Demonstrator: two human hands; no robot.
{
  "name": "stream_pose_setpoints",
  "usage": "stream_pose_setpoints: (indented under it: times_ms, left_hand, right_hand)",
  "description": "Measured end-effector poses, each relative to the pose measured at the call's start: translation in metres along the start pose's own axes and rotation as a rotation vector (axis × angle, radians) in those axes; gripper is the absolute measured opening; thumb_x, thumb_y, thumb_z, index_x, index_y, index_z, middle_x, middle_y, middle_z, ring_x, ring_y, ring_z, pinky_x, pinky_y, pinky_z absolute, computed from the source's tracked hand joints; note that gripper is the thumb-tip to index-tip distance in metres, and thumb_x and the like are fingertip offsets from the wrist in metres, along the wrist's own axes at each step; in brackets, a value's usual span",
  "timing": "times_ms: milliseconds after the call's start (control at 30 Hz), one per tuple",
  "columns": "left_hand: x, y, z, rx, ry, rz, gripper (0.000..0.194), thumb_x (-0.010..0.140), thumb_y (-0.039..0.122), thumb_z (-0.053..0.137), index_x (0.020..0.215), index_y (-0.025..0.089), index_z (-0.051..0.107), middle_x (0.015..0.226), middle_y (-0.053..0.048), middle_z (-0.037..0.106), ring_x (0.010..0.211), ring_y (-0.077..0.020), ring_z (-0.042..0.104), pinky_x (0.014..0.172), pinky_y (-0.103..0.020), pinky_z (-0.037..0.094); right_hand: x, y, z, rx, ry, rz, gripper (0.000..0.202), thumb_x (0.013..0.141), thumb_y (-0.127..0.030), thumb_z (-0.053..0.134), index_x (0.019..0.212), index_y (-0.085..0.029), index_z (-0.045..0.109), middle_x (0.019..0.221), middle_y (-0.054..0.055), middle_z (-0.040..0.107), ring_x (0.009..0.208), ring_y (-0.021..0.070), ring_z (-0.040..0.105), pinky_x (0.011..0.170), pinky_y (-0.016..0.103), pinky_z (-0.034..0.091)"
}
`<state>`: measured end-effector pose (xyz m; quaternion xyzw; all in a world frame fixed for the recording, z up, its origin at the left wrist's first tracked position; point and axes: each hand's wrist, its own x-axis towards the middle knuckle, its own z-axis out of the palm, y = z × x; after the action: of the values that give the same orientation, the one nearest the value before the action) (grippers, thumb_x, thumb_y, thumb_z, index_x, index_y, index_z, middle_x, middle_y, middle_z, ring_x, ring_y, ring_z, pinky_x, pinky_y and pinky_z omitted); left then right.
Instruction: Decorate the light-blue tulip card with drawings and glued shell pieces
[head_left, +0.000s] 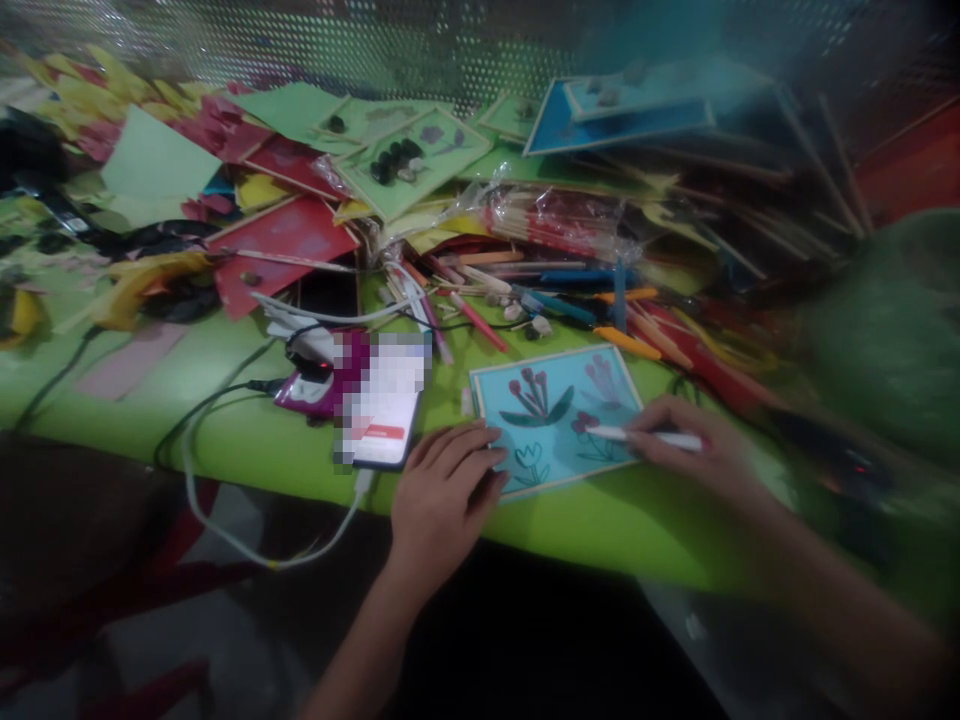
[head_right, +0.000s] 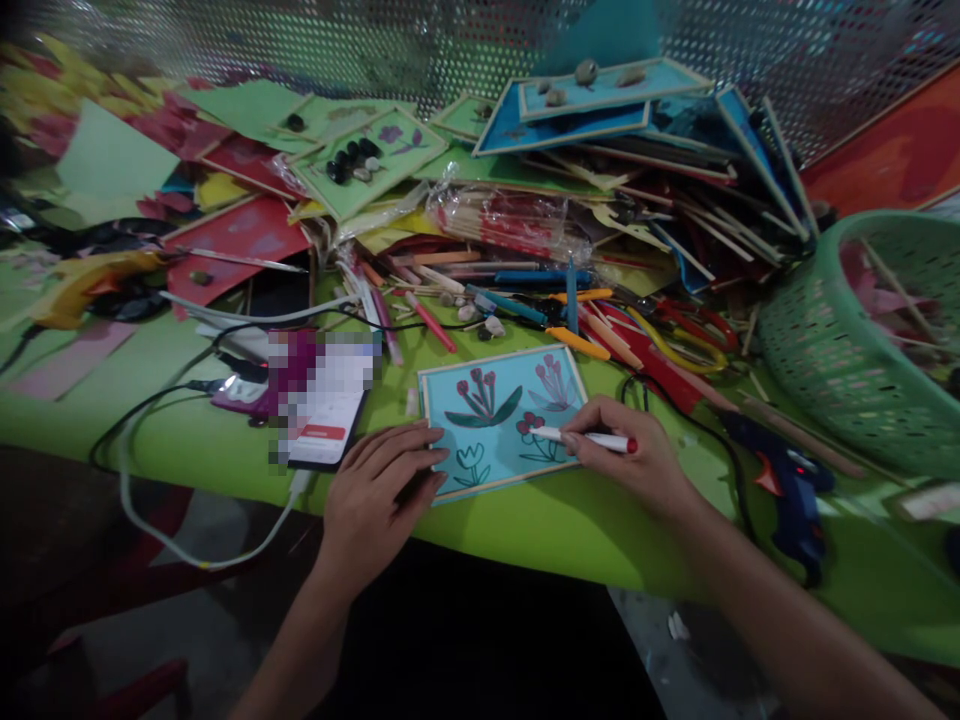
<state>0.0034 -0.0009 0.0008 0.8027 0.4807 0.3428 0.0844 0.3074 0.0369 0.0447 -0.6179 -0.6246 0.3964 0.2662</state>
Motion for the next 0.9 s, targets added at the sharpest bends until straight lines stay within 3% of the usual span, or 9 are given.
stream_pose_setpoints:
  times_ms: [400, 700, 900]
  left_hand:
    - [0.0000, -0.0007, 0.0005, -0.004, 0.013, 0.017, 0.012, 0.096, 0.020, 0.068, 0.107, 0.025, 0.069, 0.119, -0.003, 0.079, 0.118, -0.0242, 0.072, 0.101, -0.046, 0.054]
    - [-0.0005, -0.0008, 0.0002, -0.005, 0.004, 0.017, 0.013, 0.095, 0.020, 0.068, 0.107, 0.025, 0.069, 0.119, -0.003, 0.079, 0.118, -0.0243, 0.072, 0.100, -0.047, 0.054]
    - [0.0000, -0.0006, -0.0003, -0.012, 0.007, 0.015, 0.013, 0.095, 0.019, 0.068, 0.107, 0.025, 0.070, 0.120, -0.003, 0.078, 0.118, -0.0242, 0.072, 0.100, -0.046, 0.054]
  right_hand:
    - [-0.0003, 0.0015, -0.0005, 0.021, 0.012, 0.005, 0.035, 0.077, -0.058, 0.077, 0.074, -0.023, 0.071, 0.067, 0.002, 0.065, 0.058, 0.0161, 0.054, 0.052, 0.029, 0.040]
    - [-0.0006, 0.0006, 0.0009, 0.029, -0.028, 0.016, 0.029, 0.080, -0.052, 0.078, 0.078, -0.023, 0.073, 0.070, 0.001, 0.066, 0.062, 0.0175, 0.057, 0.057, 0.030, 0.041]
    - [-0.0051, 0.0012, -0.0022, 0.095, 0.118, 0.052, 0.028, 0.079, -0.052, 0.079, 0.080, -0.024, 0.072, 0.071, 0.001, 0.068, 0.062, 0.0172, 0.056, 0.058, 0.031, 0.041]
